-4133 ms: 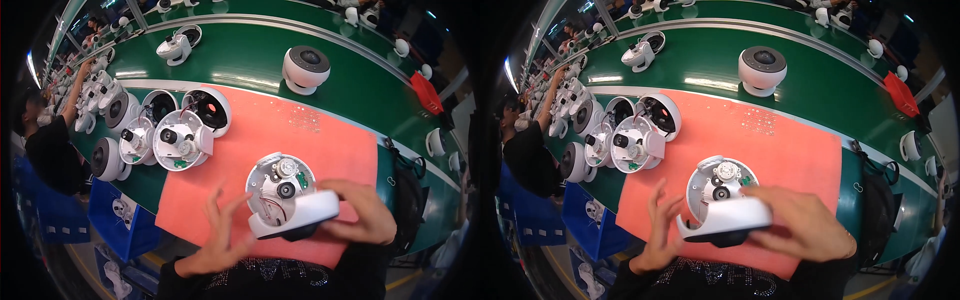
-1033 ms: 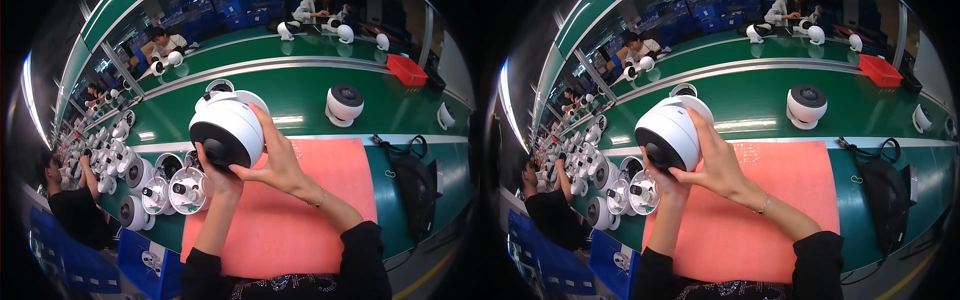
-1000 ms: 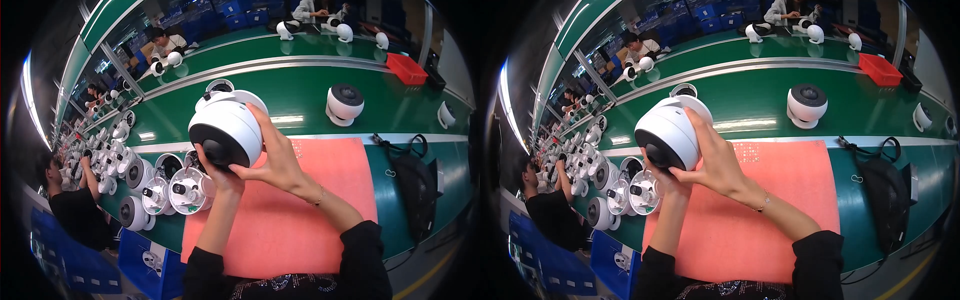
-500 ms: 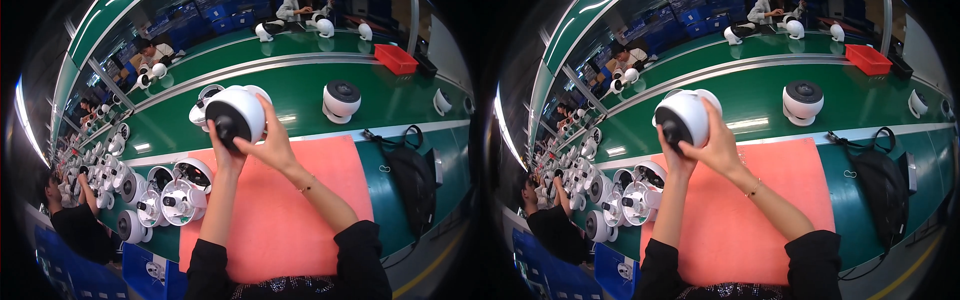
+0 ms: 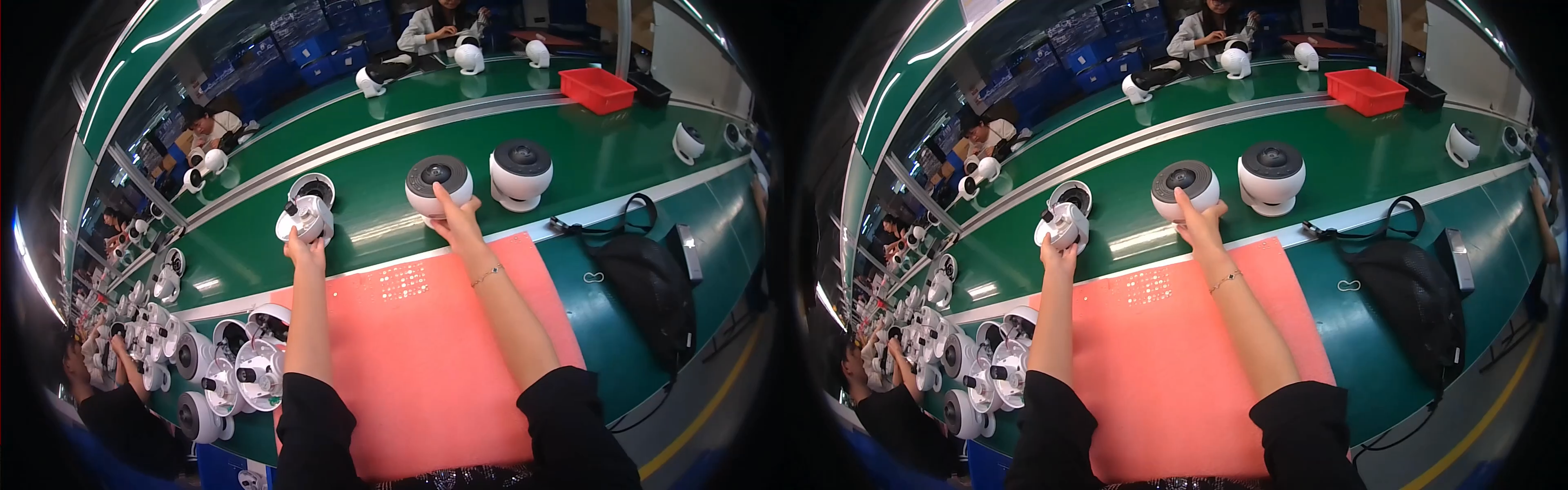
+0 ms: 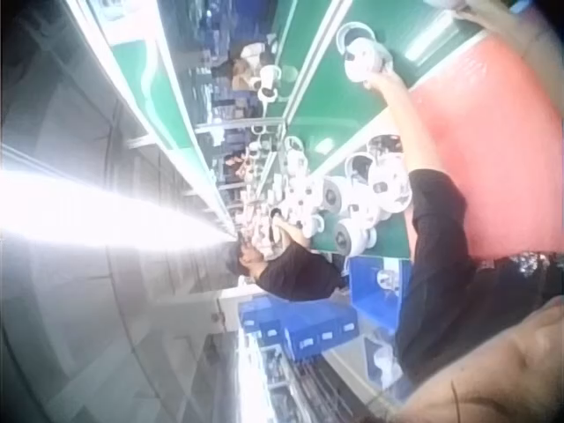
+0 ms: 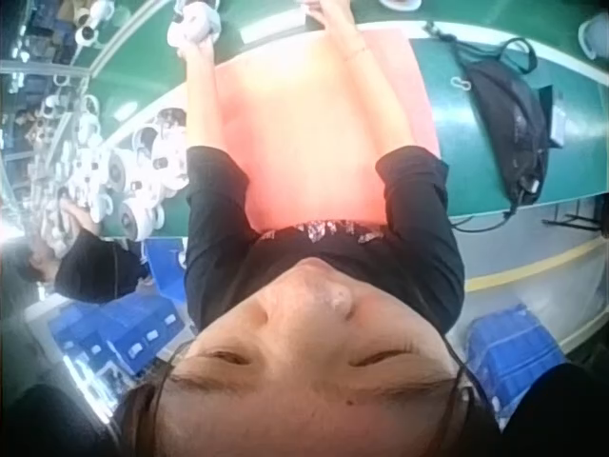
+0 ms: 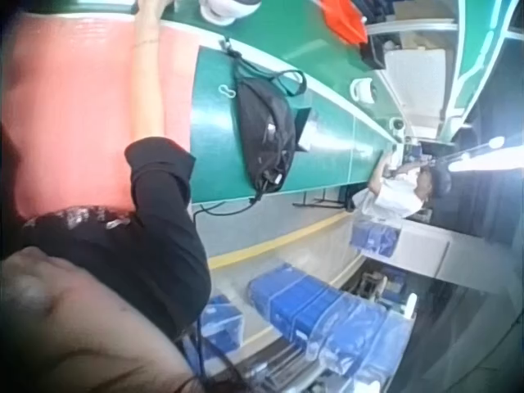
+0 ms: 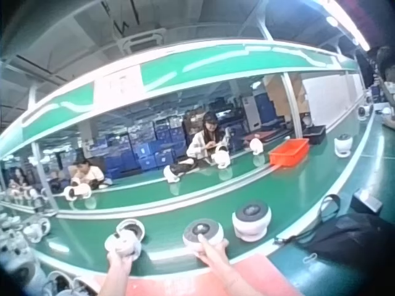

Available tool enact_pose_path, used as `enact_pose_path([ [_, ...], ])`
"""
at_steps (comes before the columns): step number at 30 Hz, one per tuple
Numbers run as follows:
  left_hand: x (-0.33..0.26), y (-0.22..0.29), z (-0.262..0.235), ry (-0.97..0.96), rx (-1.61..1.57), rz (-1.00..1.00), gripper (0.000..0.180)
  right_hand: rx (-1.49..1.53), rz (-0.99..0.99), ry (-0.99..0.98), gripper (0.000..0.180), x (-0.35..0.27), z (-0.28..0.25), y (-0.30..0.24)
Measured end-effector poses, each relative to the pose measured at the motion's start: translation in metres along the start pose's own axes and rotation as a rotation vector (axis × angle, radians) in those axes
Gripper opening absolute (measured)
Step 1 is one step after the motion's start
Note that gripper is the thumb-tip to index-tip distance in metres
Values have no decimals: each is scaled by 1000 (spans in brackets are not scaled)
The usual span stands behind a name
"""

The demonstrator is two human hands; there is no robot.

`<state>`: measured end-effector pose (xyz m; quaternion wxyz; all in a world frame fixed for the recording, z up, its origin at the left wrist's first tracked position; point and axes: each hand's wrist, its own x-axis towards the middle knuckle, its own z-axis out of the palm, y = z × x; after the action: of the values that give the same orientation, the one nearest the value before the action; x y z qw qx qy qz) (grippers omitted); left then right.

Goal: Assembling various components of dome security cameras on a production line.

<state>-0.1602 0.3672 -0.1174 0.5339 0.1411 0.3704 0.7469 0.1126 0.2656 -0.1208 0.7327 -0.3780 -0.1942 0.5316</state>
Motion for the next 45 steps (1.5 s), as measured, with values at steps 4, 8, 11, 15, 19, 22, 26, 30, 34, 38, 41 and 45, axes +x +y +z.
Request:
enact_pose_path([
  [4, 33, -4, -23, -131, 18, 55, 56, 94, 146, -63, 89, -4, 5, 0],
  [8, -9, -8, -1, -48, 52, 76, 52, 244, 290, -162, 75, -19, 16, 19],
  [11, -40, 12, 2, -145, 96, 28, 59, 80, 382, -354, 68, -33, 29, 23],
  [15, -105, 36, 16, -232, 252, 46, 58, -707, -256, -519, 65, -50, 34, -5],
  [19, -148, 56, 14, -304, 364, -77, 60, -1279, -925, -412, 71, -62, 9, -46],
  [22, -176, 77, 7, -367, 493, -127, 55, -1352, -1088, -615, 75, -73, -14, -75],
  [26, -203, 97, 6, -479, 556, -115, 52, -1325, -1393, -513, 57, -92, -29, -93],
  [30, -214, 106, 12, -543, 542, -137, 48, -1273, -1676, -542, 38, -110, -34, -97],
  [34, -210, 107, 12, -545, 500, -155, 42, -1255, -1755, -575, 27, -121, -41, -101],
  [38, -202, 107, 9, -599, 642, -310, 33, -853, -1417, -864, 30, -152, -40, -124],
  [41, -195, 91, 10, -926, 1003, -429, 29, -582, -696, -1124, 43, -183, -46, -121],
  [45, -222, 31, 21, -1855, 1125, -763, 31, -660, 80, -1075, 45, -211, -35, -119],
])
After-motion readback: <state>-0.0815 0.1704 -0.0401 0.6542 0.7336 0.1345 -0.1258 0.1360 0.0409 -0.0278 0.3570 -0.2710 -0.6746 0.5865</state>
